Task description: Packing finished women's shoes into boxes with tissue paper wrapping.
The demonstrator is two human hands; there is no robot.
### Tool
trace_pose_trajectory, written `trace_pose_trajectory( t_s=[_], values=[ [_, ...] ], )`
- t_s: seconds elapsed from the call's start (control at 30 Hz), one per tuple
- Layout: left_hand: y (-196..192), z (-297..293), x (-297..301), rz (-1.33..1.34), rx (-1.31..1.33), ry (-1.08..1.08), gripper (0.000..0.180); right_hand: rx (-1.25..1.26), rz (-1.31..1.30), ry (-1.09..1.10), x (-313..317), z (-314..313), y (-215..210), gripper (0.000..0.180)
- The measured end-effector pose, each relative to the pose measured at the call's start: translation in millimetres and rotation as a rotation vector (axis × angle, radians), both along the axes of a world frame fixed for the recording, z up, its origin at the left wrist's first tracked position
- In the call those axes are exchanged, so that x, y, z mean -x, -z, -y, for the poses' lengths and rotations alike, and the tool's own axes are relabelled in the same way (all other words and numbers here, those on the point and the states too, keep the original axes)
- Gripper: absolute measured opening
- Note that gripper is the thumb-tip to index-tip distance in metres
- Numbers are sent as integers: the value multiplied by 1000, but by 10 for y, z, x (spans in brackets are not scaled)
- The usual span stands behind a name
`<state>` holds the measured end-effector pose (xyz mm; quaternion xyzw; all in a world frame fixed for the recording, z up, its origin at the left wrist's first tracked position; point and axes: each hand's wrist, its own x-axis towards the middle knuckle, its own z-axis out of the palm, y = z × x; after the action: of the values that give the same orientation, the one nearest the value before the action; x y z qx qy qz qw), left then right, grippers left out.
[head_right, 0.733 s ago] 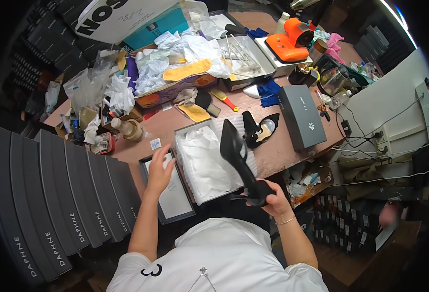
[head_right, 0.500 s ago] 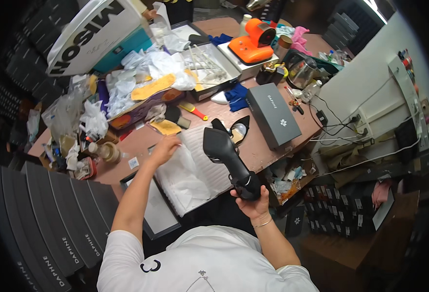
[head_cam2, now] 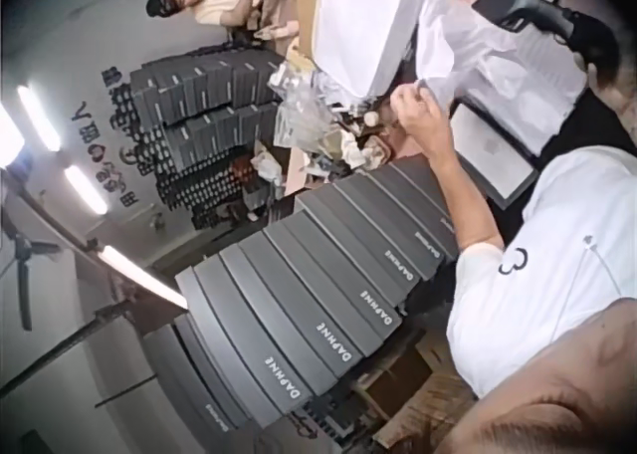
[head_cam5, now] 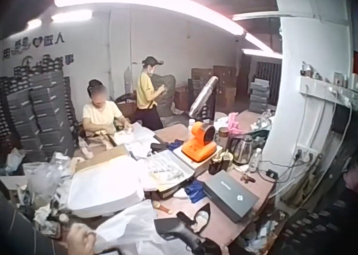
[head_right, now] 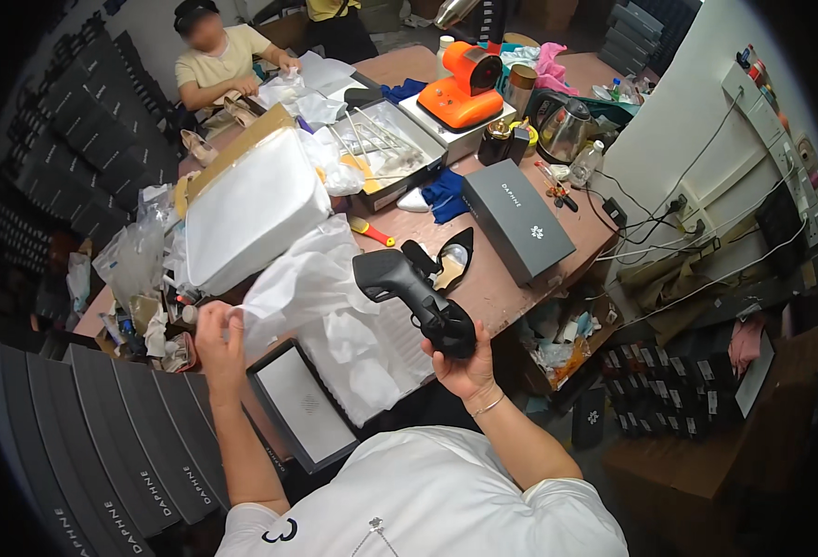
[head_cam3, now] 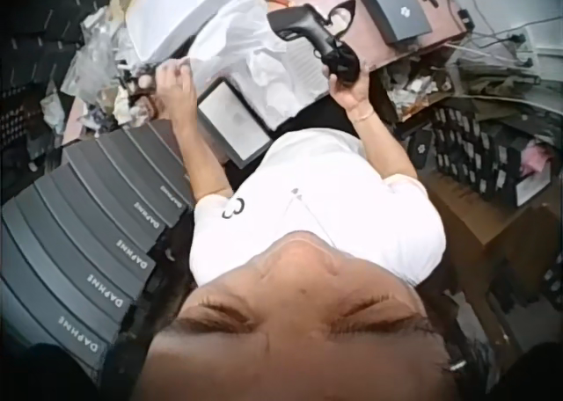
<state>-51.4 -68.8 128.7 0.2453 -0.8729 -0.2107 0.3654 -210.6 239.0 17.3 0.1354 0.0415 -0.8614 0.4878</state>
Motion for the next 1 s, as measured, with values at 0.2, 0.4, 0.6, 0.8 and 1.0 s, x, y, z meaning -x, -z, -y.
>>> trace_pose_trajectory(
  t_s=[0.2,0.4,0.6,0.8,1.0],
  values=[
    [644,-295,309,-160,-903,221,17,-58,-82,-54,-85,24,-148,51],
    [1111,-550,387,-406,-1333,198,13,-111,-405,-92,-255,-336,-285,64],
    [962,-486,289,-525,-1194,205,11,-123,-794,-300,-372,-747,-695,73],
    [322,-874,6,-342,-794,288,11,-336,-826,-383,-534,-117,-530,47],
    [550,-518,66,-256,-733,132,15,-221,-231,-186,-609,-424,-178,59]
  ],
)
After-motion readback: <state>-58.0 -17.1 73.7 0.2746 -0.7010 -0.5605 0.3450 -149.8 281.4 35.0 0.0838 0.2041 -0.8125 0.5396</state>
